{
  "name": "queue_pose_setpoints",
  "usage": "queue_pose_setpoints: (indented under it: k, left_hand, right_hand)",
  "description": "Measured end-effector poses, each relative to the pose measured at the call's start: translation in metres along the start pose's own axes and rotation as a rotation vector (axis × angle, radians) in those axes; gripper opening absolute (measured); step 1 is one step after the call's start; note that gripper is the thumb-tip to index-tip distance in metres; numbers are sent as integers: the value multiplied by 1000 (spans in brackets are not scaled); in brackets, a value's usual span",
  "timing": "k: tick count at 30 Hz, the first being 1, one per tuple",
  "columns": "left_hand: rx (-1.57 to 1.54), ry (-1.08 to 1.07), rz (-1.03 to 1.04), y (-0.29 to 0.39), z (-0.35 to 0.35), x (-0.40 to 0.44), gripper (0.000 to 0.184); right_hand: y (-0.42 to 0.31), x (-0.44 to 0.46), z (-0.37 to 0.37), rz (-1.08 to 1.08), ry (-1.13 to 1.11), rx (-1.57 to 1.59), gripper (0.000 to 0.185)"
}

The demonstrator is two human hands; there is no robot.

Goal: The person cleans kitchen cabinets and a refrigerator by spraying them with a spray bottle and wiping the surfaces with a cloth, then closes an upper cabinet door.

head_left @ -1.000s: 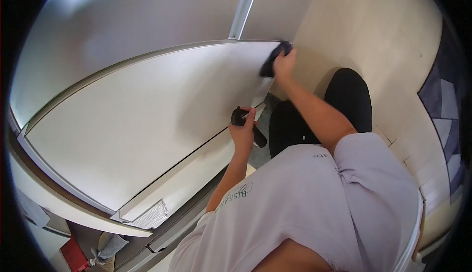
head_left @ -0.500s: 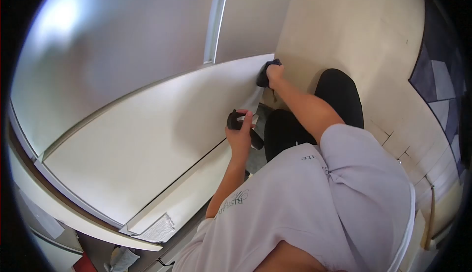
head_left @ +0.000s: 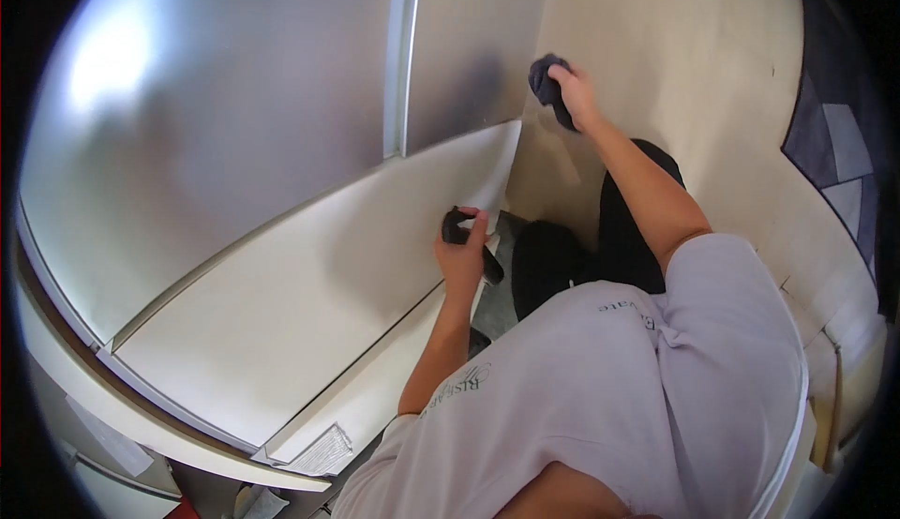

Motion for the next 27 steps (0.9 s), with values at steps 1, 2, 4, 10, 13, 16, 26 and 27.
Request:
queue_pose_setpoints:
  k: [1,2,4,10,13,16,26,27]
  left_hand:
    - [11,-22,-8,5,4,1,19]
    - [20,-45,-2,12,8,6,19]
    - [-17,-36,16,23,15,10,19]
    - [44,-219,22,42,16,33,22]
    - [211,-455,-131,49,3,43,25]
    - [264,-551,-225,66,-4,43,26]
    - [74,-662,-474,71,-5,62,23]
    - [60,-669,-518,73,-6,62,26]
  right_hand:
    - [-20,11,6,-106,0,58,29]
    - [-44,27,14,-225,-3,115,30]
    - [-78,63,30,-396,78,11,36]
    - [-50,29,113,-518,259,-228,63]
    - [11,-63,138,-672,-54,-433,64]
    - [-15,-47,129,-727,-89,-515,65]
    - [-184,241,-11,-514,460,-245,42]
    - [-158,231,-8,-411,411,-257,44]
Point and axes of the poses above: each hand's wrist, its own x-axis towards the middle knuckle, its own z-axis out of the palm, y = z × x, the point moved 3 cm from there along x, towards the middle knuckle, and after that the axes turned 11 degrees about -y, right-handed, at the moved point
